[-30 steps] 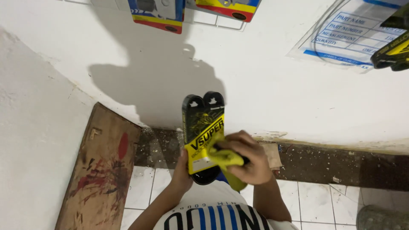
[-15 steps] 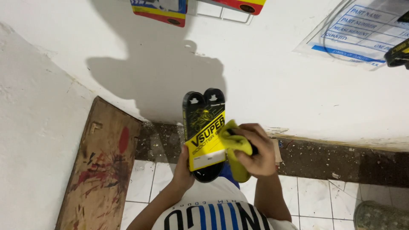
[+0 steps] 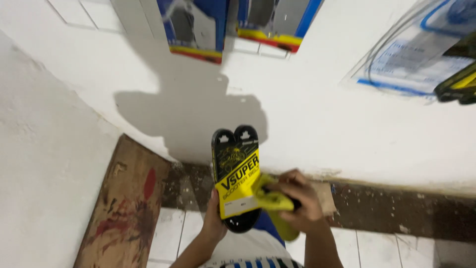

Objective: Wiping down a packaged motorcycle drive belt with a yellow microfiber cloth.

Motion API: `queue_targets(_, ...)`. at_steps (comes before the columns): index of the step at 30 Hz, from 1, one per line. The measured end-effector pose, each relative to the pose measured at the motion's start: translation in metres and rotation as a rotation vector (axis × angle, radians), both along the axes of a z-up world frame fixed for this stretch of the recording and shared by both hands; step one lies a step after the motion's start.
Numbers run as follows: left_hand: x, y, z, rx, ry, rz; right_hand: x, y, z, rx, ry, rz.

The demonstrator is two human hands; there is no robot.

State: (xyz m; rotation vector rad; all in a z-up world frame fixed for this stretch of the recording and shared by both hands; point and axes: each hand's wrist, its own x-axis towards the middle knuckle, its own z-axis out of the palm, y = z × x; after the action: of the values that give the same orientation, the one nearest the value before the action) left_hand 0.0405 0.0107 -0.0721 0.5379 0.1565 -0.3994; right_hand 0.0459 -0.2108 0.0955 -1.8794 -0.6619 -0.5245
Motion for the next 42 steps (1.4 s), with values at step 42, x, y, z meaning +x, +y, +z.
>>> queue_targets(42, -0.006, -0.054, 0.043, 0.111, -0.043, -0.078, -0.027, -0.051, 0.020, 0.055, 0.009, 0.055)
